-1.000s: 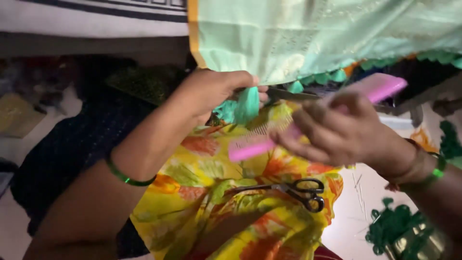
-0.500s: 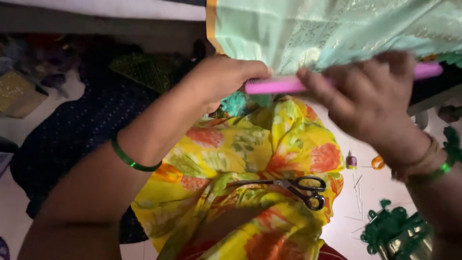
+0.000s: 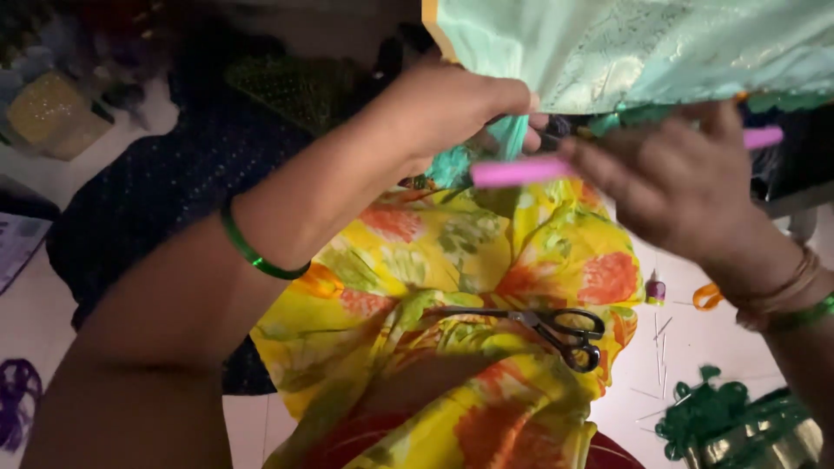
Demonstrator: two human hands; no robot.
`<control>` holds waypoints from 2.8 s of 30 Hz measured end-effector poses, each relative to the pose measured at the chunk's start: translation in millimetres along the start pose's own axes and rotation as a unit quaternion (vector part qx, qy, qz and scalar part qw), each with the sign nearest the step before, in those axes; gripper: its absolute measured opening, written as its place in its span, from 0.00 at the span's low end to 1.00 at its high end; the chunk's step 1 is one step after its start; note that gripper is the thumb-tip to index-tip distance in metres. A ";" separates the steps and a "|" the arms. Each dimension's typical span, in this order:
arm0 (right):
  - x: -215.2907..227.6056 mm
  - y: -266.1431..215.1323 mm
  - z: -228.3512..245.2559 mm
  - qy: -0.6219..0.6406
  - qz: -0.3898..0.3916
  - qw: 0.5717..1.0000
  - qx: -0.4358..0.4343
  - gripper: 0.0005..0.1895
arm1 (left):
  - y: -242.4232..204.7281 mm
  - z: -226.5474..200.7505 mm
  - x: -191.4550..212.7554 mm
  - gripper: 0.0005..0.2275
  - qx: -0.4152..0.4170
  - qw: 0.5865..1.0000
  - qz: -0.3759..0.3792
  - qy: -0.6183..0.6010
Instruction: The recorder is finishing the edge of a saree by combing out tassels, tying knots, and trimming them with scissors.
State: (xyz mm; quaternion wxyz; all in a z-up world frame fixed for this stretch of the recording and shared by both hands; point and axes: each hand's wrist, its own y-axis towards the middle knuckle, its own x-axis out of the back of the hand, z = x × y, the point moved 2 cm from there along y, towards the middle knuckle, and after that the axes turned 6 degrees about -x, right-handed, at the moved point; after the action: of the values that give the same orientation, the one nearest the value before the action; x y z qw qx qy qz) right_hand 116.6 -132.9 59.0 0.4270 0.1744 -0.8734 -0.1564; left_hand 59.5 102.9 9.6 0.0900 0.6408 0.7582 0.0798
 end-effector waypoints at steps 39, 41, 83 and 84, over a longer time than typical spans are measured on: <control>-51.2 -24.2 98.1 0.583 -0.050 0.573 -0.574 0.12 | -65.6 38.4 -48.3 0.11 -0.099 0.990 -0.092 0.041; -69.6 -7.5 77.2 0.688 -0.082 0.452 -0.561 0.11 | -67.3 45.4 -49.6 0.11 -0.093 0.992 -0.068 -0.041; 15.1 5.4 69.1 0.324 -0.103 0.821 -0.459 0.09 | -37.3 8.8 -43.5 0.10 0.092 0.990 -0.109 -0.009; 10.1 14.2 77.7 0.369 -0.042 0.814 -0.446 0.10 | -37.8 6.9 -44.7 0.10 0.103 0.987 -0.104 -0.066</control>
State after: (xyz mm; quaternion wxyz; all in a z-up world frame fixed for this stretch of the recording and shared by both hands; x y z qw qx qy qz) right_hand 46.2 -115.0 26.4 0.7409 0.0462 -0.4768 -0.4707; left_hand 32.2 52.5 -4.5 0.0813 0.5681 0.8174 -0.0510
